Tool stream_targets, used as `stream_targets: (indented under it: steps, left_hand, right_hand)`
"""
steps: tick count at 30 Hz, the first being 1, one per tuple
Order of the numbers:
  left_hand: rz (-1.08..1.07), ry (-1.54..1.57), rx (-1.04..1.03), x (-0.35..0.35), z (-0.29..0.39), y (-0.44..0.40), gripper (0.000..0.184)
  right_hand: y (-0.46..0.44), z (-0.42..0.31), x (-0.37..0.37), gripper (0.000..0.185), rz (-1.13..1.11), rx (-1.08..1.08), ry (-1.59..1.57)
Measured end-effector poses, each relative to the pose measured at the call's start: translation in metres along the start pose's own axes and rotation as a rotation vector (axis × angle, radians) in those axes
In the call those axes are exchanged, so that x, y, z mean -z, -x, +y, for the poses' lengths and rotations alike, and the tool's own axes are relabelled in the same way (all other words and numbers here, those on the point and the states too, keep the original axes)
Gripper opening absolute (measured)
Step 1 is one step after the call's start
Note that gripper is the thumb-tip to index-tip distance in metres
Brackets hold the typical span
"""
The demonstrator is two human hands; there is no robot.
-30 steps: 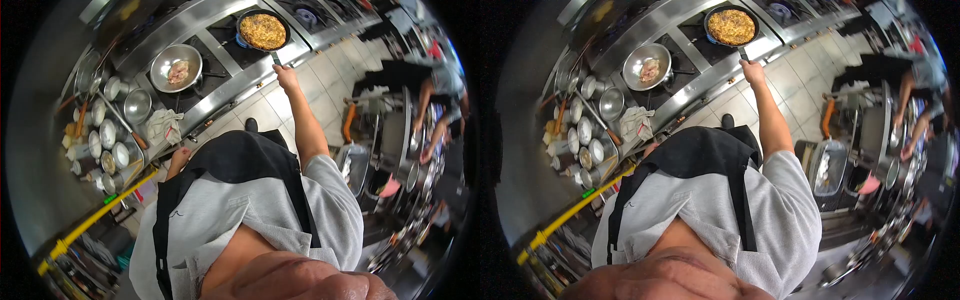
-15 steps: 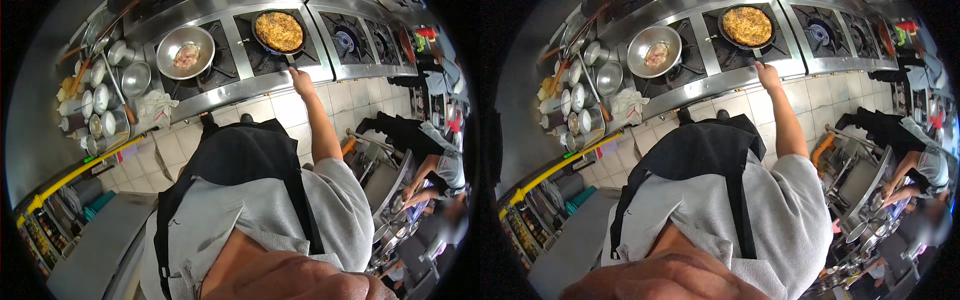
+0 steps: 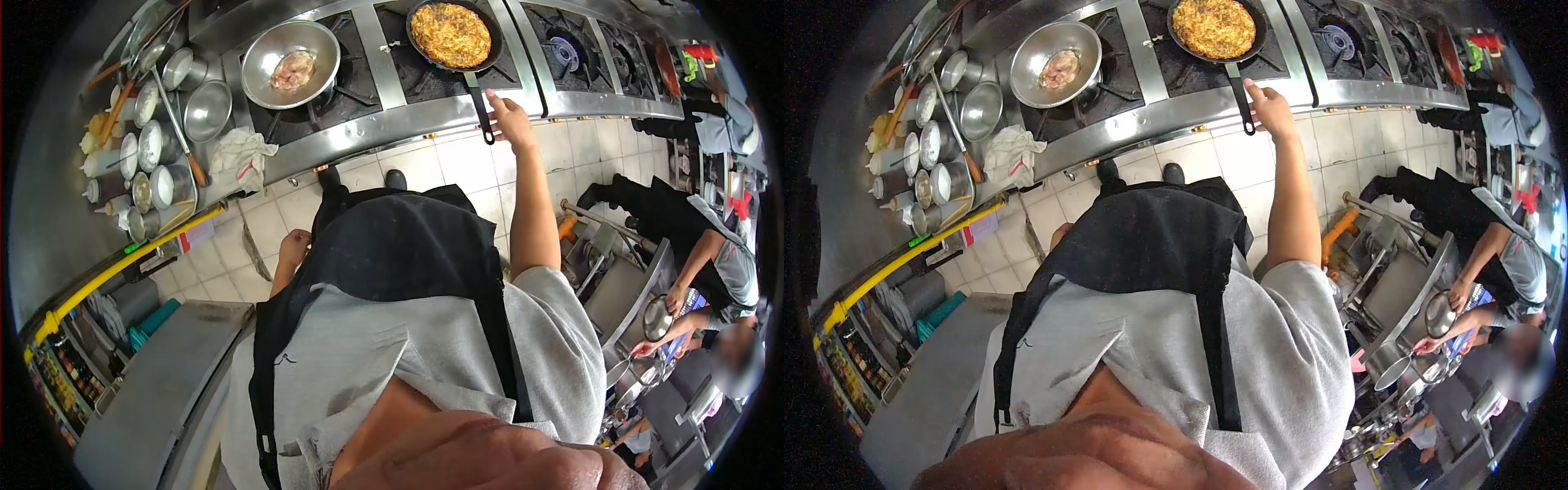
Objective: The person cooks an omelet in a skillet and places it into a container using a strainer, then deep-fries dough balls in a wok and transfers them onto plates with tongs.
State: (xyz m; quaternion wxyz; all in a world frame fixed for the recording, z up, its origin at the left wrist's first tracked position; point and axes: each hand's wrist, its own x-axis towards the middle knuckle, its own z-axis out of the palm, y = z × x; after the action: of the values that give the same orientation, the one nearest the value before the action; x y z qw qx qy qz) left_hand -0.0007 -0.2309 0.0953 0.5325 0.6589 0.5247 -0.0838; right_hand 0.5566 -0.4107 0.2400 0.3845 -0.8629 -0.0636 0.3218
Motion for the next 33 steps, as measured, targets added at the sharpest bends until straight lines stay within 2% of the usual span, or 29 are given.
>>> stream_targets:
  steps: [3, 5, 7, 9, 11, 13, 14, 18, 19, 21, 22, 23, 24, 25, 26, 27, 29, 30, 31, 33]
  left_hand:
    - [-0.016, -0.128, -0.053, -0.004, -0.026, -0.007, 0.029]
    - [-0.018, -0.179, -0.091, -0.006, -0.037, -0.003, 0.029]
    - [-0.03, -0.388, -0.053, -0.005, -0.036, 0.003, 0.031]
    - [-0.015, -0.329, -0.015, -0.001, -0.033, 0.004, 0.032]
    - [-0.01, -0.267, 0.039, 0.0, -0.031, 0.014, 0.033]
    - [0.012, -0.248, -0.055, 0.0, -0.023, 0.023, 0.034]
    - [0.038, -0.323, 0.05, -0.001, -0.001, 0.033, 0.033]
    - [0.067, -0.179, 0.117, -0.004, 0.004, 0.024, 0.034]
    - [0.077, -0.17, 0.129, -0.006, -0.003, 0.021, 0.034]
    - [0.047, -0.332, -0.012, -0.01, -0.025, 0.012, 0.033]
    - [0.016, -0.38, 0.01, -0.011, -0.024, 0.01, 0.034]
    - [0.019, -0.431, 0.045, -0.01, -0.018, 0.012, 0.035]
    - [0.054, -0.411, 0.052, -0.01, -0.016, 0.013, 0.035]
    - [0.086, -0.387, 0.056, -0.009, -0.014, 0.012, 0.036]
    - [0.121, -0.362, 0.072, -0.009, -0.019, 0.009, 0.036]
    - [0.109, -0.266, 0.086, -0.012, -0.031, 0.006, 0.036]
    - [0.104, -0.161, 0.094, -0.016, -0.037, 0.008, 0.036]
    - [0.056, -0.29, 0.133, -0.017, -0.033, 0.014, 0.037]
    - [0.013, -0.42, 0.168, -0.014, -0.027, 0.015, 0.038]
    - [-0.006, -0.45, 0.178, -0.01, -0.022, 0.021, 0.04]
  right_hand:
    - [0.002, -0.003, -0.02, 0.051, -0.158, 0.017, -0.073]
    - [-0.001, 0.007, -0.053, 0.044, -0.017, 0.101, 0.041]
    - [-0.004, 0.024, -0.053, 0.04, 0.008, 0.133, 0.151]
    - [-0.015, 0.044, -0.031, 0.048, 0.038, 0.234, 0.28]
    - [-0.014, 0.035, -0.034, 0.048, 0.032, 0.166, 0.218]
    - [-0.026, 0.03, -0.044, 0.047, 0.082, 0.176, 0.234]
    - [-0.014, 0.024, -0.039, 0.041, 0.069, 0.211, 0.161]
    - [-0.03, 0.058, -0.028, 0.042, 0.102, 0.422, 0.231]
    - [-0.034, 0.054, -0.036, 0.042, 0.113, 0.345, 0.196]
    - [-0.028, 0.029, -0.045, 0.045, 0.089, 0.268, 0.093]
    - [-0.047, 0.043, -0.044, 0.045, 0.08, 0.422, 0.122]
    - [-0.047, 0.053, -0.034, 0.046, 0.079, 0.3, 0.29]
    - [-0.013, 0.028, -0.019, 0.046, 0.034, 0.256, 0.305]
    - [-0.015, 0.039, -0.012, 0.045, 0.065, 0.332, 0.45]
    - [-0.008, 0.036, -0.014, 0.044, 0.034, 0.284, 0.298]
    - [-0.017, 0.033, -0.024, 0.044, 0.012, 0.305, 0.308]
    - [-0.054, 0.05, -0.047, 0.043, 0.106, 0.293, 0.278]
    - [-0.061, 0.048, -0.055, 0.044, 0.09, 0.267, 0.151]
    - [-0.053, 0.038, -0.05, 0.044, 0.084, 0.287, 0.151]
    - [-0.024, 0.031, -0.029, 0.045, 0.016, 0.269, 0.264]
